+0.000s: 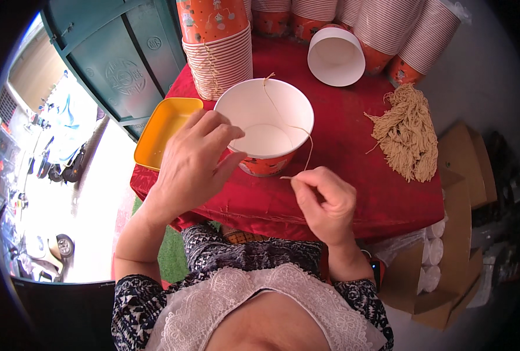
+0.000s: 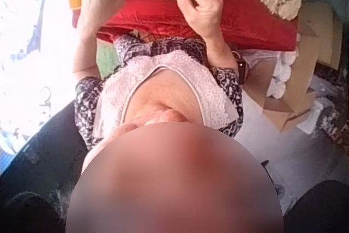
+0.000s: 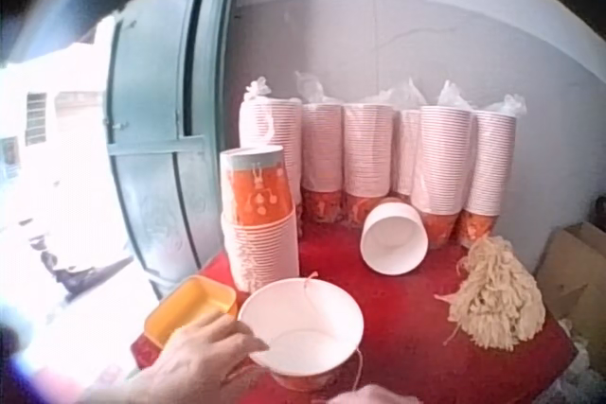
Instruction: Manually attaching thin cord handles to printed paper buckets.
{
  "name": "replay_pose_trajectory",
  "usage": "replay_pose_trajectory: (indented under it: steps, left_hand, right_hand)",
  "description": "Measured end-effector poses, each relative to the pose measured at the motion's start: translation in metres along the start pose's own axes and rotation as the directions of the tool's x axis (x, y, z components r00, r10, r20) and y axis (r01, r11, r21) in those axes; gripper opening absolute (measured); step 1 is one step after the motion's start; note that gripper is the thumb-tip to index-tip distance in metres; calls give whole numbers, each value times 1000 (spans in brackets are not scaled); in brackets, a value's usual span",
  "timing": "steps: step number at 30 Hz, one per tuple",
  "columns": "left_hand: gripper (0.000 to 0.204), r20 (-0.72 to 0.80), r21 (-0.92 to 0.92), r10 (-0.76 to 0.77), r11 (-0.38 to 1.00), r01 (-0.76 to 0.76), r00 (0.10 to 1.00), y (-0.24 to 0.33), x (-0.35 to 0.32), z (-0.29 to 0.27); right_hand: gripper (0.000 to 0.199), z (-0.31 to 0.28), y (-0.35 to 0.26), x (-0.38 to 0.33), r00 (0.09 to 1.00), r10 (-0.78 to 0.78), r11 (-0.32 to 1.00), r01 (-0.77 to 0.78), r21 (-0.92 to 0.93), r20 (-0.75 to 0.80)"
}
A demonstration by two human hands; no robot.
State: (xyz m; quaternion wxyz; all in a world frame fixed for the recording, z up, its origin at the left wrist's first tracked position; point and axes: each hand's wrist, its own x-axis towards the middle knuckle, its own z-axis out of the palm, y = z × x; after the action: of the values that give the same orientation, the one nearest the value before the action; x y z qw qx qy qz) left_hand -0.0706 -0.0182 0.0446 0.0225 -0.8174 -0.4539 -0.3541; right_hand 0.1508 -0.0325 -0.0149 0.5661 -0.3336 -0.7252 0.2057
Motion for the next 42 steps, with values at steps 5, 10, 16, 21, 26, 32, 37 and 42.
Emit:
replay_pose_trajectory:
  steps: [5, 10, 16, 21, 26, 32, 37, 42]
  left_hand:
    - [15, 165, 42, 147, 987, -156, 975, -19, 0, 15]
    - [12, 102, 0, 128, 992, -129, 986, -11, -2, 26]
    - [10, 183, -56, 116, 993, -107, 976, -1, 2, 26]
    - [10, 214, -294, 32, 955, 33, 976, -7, 8, 16]
    - [6, 191, -304, 27, 952, 32, 981, -12, 16, 12]
    - [6, 239, -330, 56, 944, 27, 969, -15, 18, 17]
    - [5, 218, -324, 50, 946, 24, 975, -15, 20, 22]
    - [5, 242, -324, 56, 946, 27, 969, -16, 21, 22]
  right_hand:
    - [11, -25, 6, 6, 946, -16, 1000, 13, -13, -325]
    - [13, -26, 2, 10, 912, -161, 970, 76, -231, -378]
    - [18, 6, 11, 0, 974, -182, 959, 145, -241, -137]
    - [20, 20, 17, -8, 983, -157, 967, 134, -216, -95]
    - [21, 27, 22, -7, 974, -203, 953, 174, -248, -100]
    - [22, 33, 23, -5, 974, -207, 952, 177, -251, -96]
    - [24, 36, 25, -3, 972, -214, 945, 181, -271, -98]
    - [24, 37, 24, 0, 970, -221, 939, 184, -290, -101]
